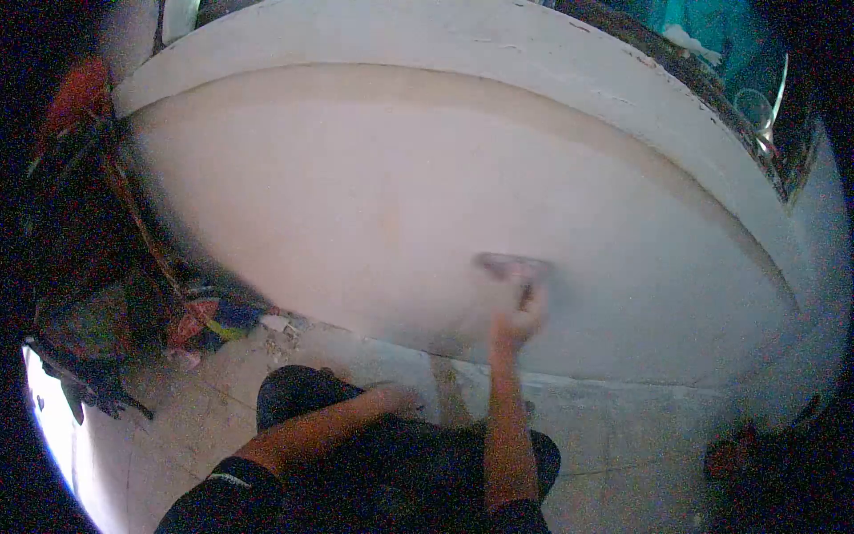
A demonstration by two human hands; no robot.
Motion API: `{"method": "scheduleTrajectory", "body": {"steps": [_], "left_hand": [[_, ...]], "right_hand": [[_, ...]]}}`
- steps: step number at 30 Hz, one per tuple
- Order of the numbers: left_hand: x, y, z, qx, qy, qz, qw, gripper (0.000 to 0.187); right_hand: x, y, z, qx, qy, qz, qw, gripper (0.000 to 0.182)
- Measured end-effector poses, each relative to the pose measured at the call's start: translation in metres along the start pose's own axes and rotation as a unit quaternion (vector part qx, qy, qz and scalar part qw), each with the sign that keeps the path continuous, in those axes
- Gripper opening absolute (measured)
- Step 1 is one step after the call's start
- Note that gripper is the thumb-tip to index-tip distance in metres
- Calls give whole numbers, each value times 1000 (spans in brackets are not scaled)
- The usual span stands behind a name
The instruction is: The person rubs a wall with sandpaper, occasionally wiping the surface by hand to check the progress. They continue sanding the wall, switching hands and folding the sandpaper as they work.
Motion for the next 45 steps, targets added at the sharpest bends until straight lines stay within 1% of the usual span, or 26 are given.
{"method": "scheduleTrajectory", "body": {"steps": [1,4,5,7,8,9,11,12,13,14,16,17,18,19,22,23,25,29,31,34,35,37,40,41,43,45], "left_hand": [[-9,6,10,17,-14,5,1000,29],[2,19,14,-1,63,-8,998,27],[20,13,-7,-34,211,34,976,29],[17,22,-6,-66,359,77,928,30],[8,20,3,-31,196,55,979,31],[9,8,-2,-15,110,41,993,31],[36,-44,-52,-3,-24,-8,1000,34],[48,-65,-76,-3,-72,-41,997,35],[39,-47,-57,-2,-73,-43,996,35],[21,-9,-19,2,28,-27,999,36],[7,13,3,8,125,-6,992,37],[0,11,6,13,32,-9,999,37],[-4,10,7,19,-60,-12,998,37],[-11,16,15,21,-62,-9,998,37],[-18,25,30,39,-40,34,998,35],[-15,23,27,38,-38,33,998,35],[-10,20,22,42,-41,31,998,36],[-18,26,27,39,-12,37,998,38],[-21,32,30,43,25,41,998,39],[4,7,-2,100,-63,29,993,40],[26,5,-24,-20,63,-19,998,41],[19,12,-11,-138,190,-69,970,41],[-9,32,22,-8,59,-9,998,43],[-17,39,32,11,72,23,997,40],[-13,44,30,27,87,59,994,44],[6,20,2,-39,40,-11,998,39]], "right_hand": [[-10,13,-6,89,76,19,993,22],[20,10,-9,142,77,-64,985,25],[26,1,-8,141,73,-66,985,25],[28,-23,13,-25,-46,-79,996,32],[25,-26,18,-22,-44,-79,996,32],[24,-31,23,-56,-39,-54,996,33],[16,-30,25,-94,-34,-26,995,34],[8,-15,17,-41,35,-40,998,32],[3,-6,12,12,104,-56,993,31],[6,-3,13,11,106,-58,993,31],[16,-2,5,154,89,-48,983,28],[19,-9,5,152,85,-51,983,28],[21,-20,13,57,18,-85,995,28],[21,-24,17,-40,-49,-118,991,27],[27,-26,18,-112,-32,-49,992,26],[23,-18,15,-111,-32,-49,992,26],[10,3,-5,97,65,-28,993,28],[4,-2,-5,117,41,-54,991,29],[15,-23,17,-96,-6,-42,994,24],[25,-27,20,-105,-53,-72,990,25],[18,-22,17,-105,-53,-68,991,25],[2,-6,3,92,31,-8,995,24],[10,-7,6,92,61,-89,990,23],[15,-14,10,93,60,-92,990,23],[21,-35,28,-118,-53,-87,988,22],[19,-32,22,-118,-66,-87,987,22]]}}
Point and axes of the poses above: each hand's wrist, its own y-axis away from the middle knuckle, its own z-axis out of the back of the hand, x = y × z, the point moved 2 cm from there along -y, towards the middle knuckle
